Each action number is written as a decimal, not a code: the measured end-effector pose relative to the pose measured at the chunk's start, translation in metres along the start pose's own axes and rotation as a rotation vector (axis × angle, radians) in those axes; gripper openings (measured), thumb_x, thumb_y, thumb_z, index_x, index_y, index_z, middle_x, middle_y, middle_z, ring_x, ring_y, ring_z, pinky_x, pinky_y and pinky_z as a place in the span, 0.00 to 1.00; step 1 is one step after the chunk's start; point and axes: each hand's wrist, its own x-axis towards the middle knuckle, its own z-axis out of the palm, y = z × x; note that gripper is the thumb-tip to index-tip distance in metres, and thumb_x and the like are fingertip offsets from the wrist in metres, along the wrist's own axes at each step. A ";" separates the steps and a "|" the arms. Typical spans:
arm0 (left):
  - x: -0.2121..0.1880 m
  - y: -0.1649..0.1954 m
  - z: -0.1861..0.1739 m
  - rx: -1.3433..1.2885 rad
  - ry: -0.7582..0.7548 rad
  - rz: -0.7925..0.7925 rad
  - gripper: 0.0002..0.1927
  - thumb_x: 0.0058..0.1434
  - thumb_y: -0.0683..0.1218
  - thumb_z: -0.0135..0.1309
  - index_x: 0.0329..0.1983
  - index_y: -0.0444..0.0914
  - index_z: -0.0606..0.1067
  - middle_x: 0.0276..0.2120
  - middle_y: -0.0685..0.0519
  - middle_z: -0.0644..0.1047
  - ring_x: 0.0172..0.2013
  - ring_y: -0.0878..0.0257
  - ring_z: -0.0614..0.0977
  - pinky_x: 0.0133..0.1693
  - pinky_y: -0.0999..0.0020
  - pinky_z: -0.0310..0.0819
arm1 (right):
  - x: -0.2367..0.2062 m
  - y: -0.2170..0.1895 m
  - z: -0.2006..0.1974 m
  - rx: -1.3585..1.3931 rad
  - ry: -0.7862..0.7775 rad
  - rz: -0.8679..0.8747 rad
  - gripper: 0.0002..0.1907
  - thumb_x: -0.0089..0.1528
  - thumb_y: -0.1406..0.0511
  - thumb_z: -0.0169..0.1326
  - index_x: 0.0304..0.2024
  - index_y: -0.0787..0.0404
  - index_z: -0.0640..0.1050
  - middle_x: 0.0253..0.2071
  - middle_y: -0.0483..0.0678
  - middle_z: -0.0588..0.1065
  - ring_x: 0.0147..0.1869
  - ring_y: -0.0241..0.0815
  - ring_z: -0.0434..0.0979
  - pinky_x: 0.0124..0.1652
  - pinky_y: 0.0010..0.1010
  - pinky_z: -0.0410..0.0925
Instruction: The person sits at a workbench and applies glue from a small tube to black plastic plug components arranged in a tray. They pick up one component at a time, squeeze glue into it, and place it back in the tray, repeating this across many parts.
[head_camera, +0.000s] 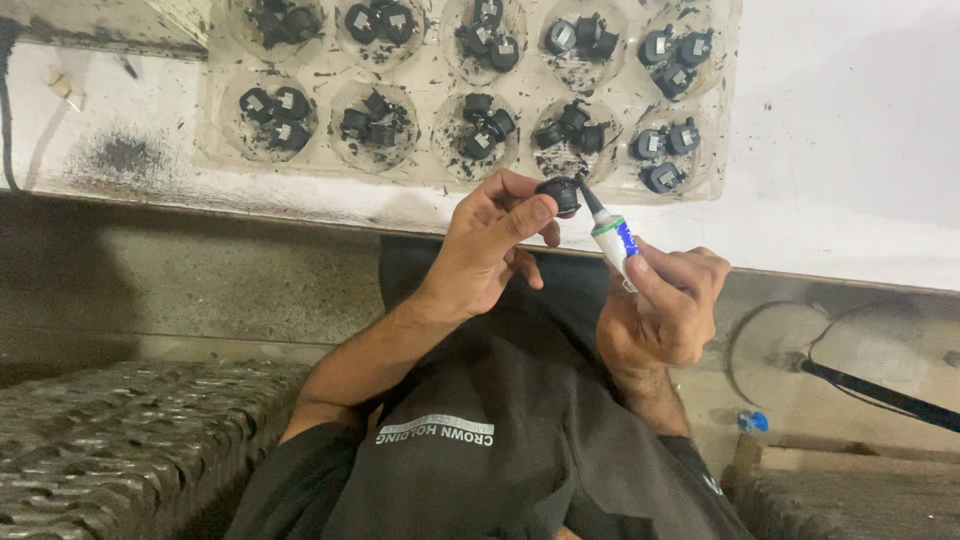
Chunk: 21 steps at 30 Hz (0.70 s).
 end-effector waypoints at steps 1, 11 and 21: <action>0.000 -0.001 0.000 -0.002 -0.005 0.003 0.15 0.67 0.47 0.62 0.50 0.35 0.72 0.42 0.49 0.80 0.40 0.65 0.81 0.24 0.72 0.80 | 0.000 0.000 0.001 0.001 0.014 -0.005 0.24 0.55 0.83 0.59 0.50 0.59 0.76 0.45 0.52 0.79 0.44 0.46 0.71 0.42 0.36 0.63; 0.000 -0.002 -0.002 0.027 0.003 0.002 0.15 0.68 0.47 0.62 0.50 0.35 0.72 0.41 0.49 0.80 0.39 0.65 0.81 0.24 0.73 0.80 | 0.000 0.001 0.001 -0.044 0.011 -0.019 0.23 0.58 0.81 0.65 0.50 0.57 0.76 0.44 0.50 0.80 0.43 0.44 0.73 0.42 0.36 0.61; 0.002 -0.002 -0.001 0.030 0.016 -0.002 0.16 0.67 0.48 0.62 0.49 0.35 0.72 0.42 0.48 0.81 0.38 0.66 0.81 0.23 0.74 0.79 | 0.001 0.000 -0.002 -0.028 -0.026 -0.001 0.23 0.59 0.82 0.65 0.50 0.57 0.76 0.46 0.50 0.80 0.43 0.44 0.73 0.42 0.35 0.61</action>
